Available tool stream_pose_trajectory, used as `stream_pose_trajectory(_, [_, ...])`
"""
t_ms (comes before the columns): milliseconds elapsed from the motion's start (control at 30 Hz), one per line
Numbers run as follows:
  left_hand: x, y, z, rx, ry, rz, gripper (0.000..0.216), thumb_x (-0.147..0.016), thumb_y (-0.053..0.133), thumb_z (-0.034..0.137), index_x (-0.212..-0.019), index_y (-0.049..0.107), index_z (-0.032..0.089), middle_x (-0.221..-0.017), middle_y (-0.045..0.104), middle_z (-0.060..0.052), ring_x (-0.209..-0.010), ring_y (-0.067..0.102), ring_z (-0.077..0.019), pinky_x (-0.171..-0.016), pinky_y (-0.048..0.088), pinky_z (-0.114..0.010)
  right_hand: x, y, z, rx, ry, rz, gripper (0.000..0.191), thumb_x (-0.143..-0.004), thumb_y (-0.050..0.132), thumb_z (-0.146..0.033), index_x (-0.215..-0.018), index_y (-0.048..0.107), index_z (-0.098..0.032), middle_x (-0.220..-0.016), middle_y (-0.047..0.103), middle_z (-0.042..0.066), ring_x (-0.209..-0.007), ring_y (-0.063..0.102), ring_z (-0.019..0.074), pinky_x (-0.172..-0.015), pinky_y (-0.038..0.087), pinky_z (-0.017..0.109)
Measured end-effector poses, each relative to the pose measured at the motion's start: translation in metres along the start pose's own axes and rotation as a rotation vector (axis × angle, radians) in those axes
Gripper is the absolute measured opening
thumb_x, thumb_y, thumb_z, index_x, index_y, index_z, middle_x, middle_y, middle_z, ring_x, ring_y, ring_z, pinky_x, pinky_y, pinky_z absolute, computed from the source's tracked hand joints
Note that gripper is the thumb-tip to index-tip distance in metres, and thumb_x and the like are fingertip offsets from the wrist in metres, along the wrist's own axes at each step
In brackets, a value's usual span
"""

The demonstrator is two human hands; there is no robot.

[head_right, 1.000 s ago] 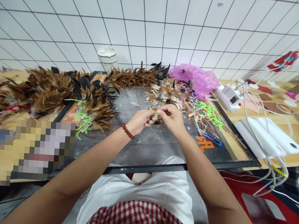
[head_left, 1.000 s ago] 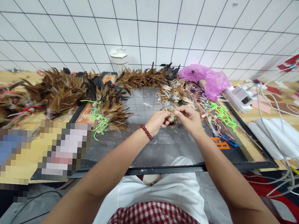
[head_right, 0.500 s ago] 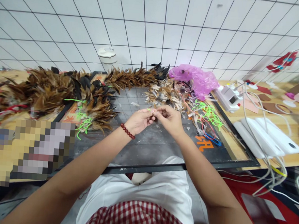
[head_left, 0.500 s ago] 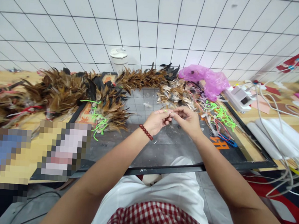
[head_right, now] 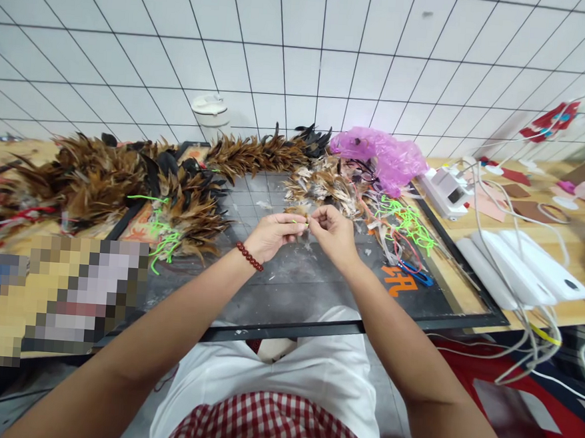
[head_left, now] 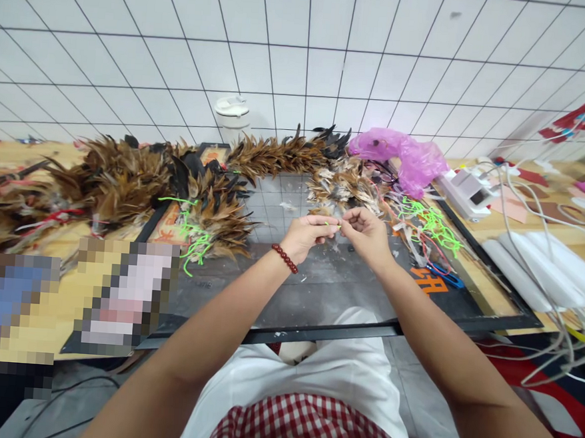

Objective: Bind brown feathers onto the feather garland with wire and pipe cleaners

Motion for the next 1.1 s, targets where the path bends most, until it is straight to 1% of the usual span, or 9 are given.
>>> stream_pose_trajectory(67, [0.0, 0.0, 0.002, -0.081, 0.055, 0.004, 0.022, -0.057, 0.077, 0.015, -0.079, 0.072, 0.011, -0.068, 0.066, -0.003, -0.057, 0.055, -0.0075, -0.05, 0.036, -0.019, 0.0, 0.0, 0.001, 0.01, -0.002, -0.003, 0.021, -0.075, 0.067, -0.037, -0.084, 0.059, -0.019, -0.067, 0.06, -0.002, -0.057, 0.057, 0.0105, -0.056, 0.047, 0.024])
stream_pose_trajectory(133, [0.002, 0.001, 0.01, -0.226, 0.184, 0.011, 0.018, -0.06, 0.074, 0.015, -0.079, 0.072, 0.014, -0.066, 0.064, -0.002, -0.06, 0.056, -0.0098, -0.055, 0.04, -0.021, 0.0, 0.0, 0.002, 0.002, 0.002, -0.004, 0.021, -0.075, 0.067, -0.035, -0.086, 0.061, -0.019, -0.067, 0.06, -0.003, -0.057, 0.056, 0.0102, -0.056, 0.046, 0.024])
stream_pose_trajectory(267, [0.024, 0.019, 0.036, -0.717, 0.622, -0.023, 0.013, -0.07, 0.067, 0.016, -0.081, 0.073, 0.022, -0.083, 0.068, -0.007, -0.083, 0.059, -0.017, -0.078, 0.045, -0.029, 0.0, 0.001, 0.002, -0.056, 0.019, -0.032, 0.019, -0.073, 0.066, -0.032, -0.086, 0.061, -0.019, -0.065, 0.059, -0.004, -0.054, 0.055, 0.009, -0.053, 0.046, 0.023])
stream_pose_trajectory(400, [0.04, 0.029, 0.042, -0.982, 0.789, -0.032, 0.016, -0.081, 0.057, 0.02, -0.085, 0.073, 0.023, -0.087, 0.067, -0.01, -0.088, 0.058, -0.0205, -0.087, 0.042, -0.033, 0.0, 0.002, 0.003, -0.157, 0.098, -0.027, 0.022, -0.07, 0.069, -0.035, -0.082, 0.06, -0.019, -0.057, 0.056, -0.006, -0.047, 0.052, 0.0082, -0.047, 0.045, 0.022])
stream_pose_trajectory(500, [0.04, 0.023, 0.044, -1.007, 0.826, 0.042, 0.021, -0.083, 0.054, 0.021, -0.09, 0.074, 0.024, -0.092, 0.068, -0.01, -0.09, 0.059, -0.0207, -0.089, 0.041, -0.033, 0.001, 0.005, 0.003, -0.217, 0.178, -0.018, 0.028, -0.066, 0.072, -0.038, -0.08, 0.058, -0.019, -0.054, 0.055, -0.006, -0.043, 0.05, 0.0078, -0.044, 0.043, 0.021])
stream_pose_trajectory(633, [0.031, 0.009, 0.044, -0.899, 0.827, 0.133, 0.021, -0.084, 0.053, 0.021, -0.09, 0.074, 0.023, -0.095, 0.069, -0.009, -0.087, 0.06, -0.0181, -0.086, 0.044, -0.03, 0.004, 0.01, 0.001, -0.246, 0.231, -0.018, 0.032, -0.065, 0.074, -0.041, -0.081, 0.057, -0.018, -0.053, 0.054, -0.007, -0.042, 0.049, 0.0074, -0.043, 0.04, 0.02])
stream_pose_trajectory(867, [0.024, 0.0, 0.044, -0.719, 0.736, 0.204, 0.009, -0.076, 0.064, 0.02, -0.076, 0.073, 0.023, -0.082, 0.069, -0.005, -0.08, 0.061, -0.0168, -0.083, 0.045, -0.028, 0.007, 0.011, -0.015, -0.032, -0.039, -0.065, 0.031, -0.078, 0.065, -0.04, -0.101, 0.064, -0.02, -0.058, 0.056, -0.006, -0.049, 0.054, 0.0092, -0.052, 0.043, 0.022])
stream_pose_trajectory(967, [0.025, 0.001, 0.045, -0.725, 0.731, 0.204, 0.009, -0.077, 0.063, 0.019, -0.076, 0.072, 0.023, -0.081, 0.069, -0.004, -0.078, 0.061, -0.0161, -0.083, 0.045, -0.028, 0.008, 0.01, -0.017, 0.044, -0.071, -0.075, 0.029, -0.081, 0.062, -0.037, -0.102, 0.068, -0.019, -0.059, 0.057, -0.004, -0.05, 0.054, 0.0094, -0.054, 0.044, 0.023])
stream_pose_trajectory(1100, [0.025, -0.001, 0.044, -0.715, 0.716, 0.196, 0.007, -0.074, 0.066, 0.018, -0.072, 0.071, 0.023, -0.079, 0.069, -0.003, -0.078, 0.06, -0.0165, -0.082, 0.044, -0.028, 0.006, 0.011, -0.015, 0.098, -0.084, -0.119, 0.025, -0.083, 0.059, -0.037, -0.098, 0.071, -0.021, -0.072, 0.066, 0.0, -0.053, 0.054, 0.01, -0.055, 0.044, 0.024])
Point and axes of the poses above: each hand's wrist, its own x-axis away from the middle knuckle, its own y-axis out of the palm, z = x × y, the point moved 7 cm from there along -x, towards the middle knuckle
